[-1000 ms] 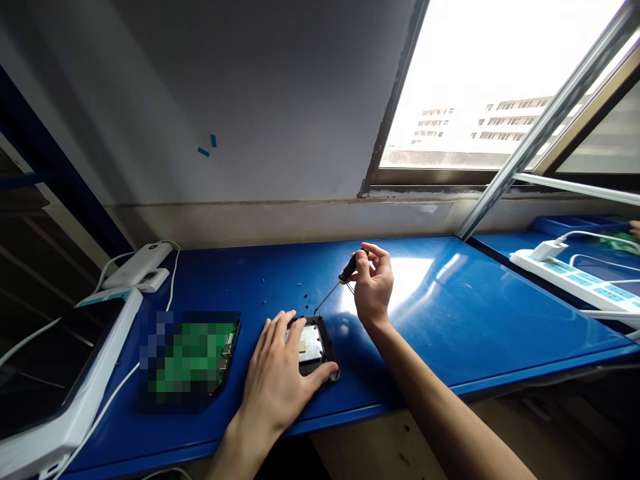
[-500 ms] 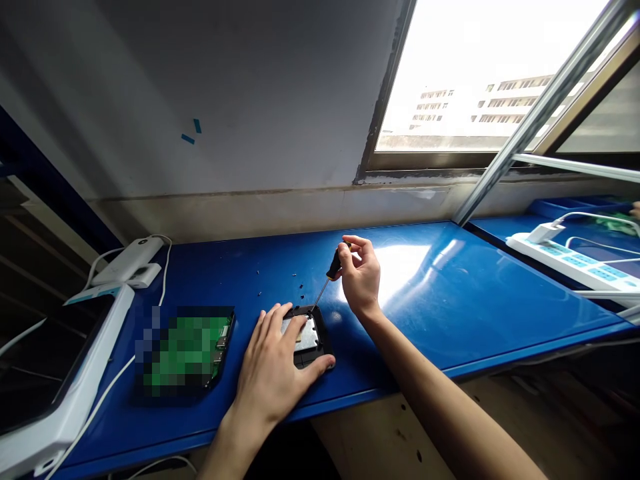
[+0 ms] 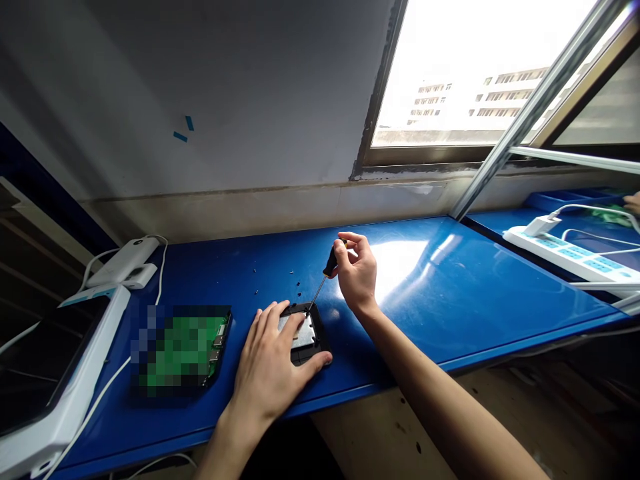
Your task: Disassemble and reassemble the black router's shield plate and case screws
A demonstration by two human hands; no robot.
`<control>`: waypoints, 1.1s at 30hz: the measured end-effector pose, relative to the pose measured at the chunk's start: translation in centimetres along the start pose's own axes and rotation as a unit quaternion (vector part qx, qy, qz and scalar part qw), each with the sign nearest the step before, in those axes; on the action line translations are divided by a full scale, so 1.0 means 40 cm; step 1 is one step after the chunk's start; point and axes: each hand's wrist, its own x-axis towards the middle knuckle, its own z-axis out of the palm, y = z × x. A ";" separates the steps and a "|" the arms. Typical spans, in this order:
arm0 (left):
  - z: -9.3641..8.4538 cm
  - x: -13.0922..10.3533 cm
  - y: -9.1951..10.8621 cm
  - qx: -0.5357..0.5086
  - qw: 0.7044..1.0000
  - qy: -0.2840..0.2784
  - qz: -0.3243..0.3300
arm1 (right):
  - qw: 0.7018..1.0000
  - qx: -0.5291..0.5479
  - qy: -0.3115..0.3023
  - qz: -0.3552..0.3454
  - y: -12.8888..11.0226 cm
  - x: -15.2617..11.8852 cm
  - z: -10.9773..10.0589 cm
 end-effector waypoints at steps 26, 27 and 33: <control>0.008 0.002 0.004 0.063 0.998 0.000 0.013 | 0.998 -0.059 0.024 -0.028 0.008 0.006 -0.001; 0.008 0.002 0.004 0.063 0.998 0.000 0.012 | 0.997 -0.060 0.025 -0.029 0.007 0.006 -0.001; 0.004 0.003 0.010 0.068 0.998 0.003 0.014 | 0.997 -0.069 0.031 -0.032 0.007 0.006 -0.001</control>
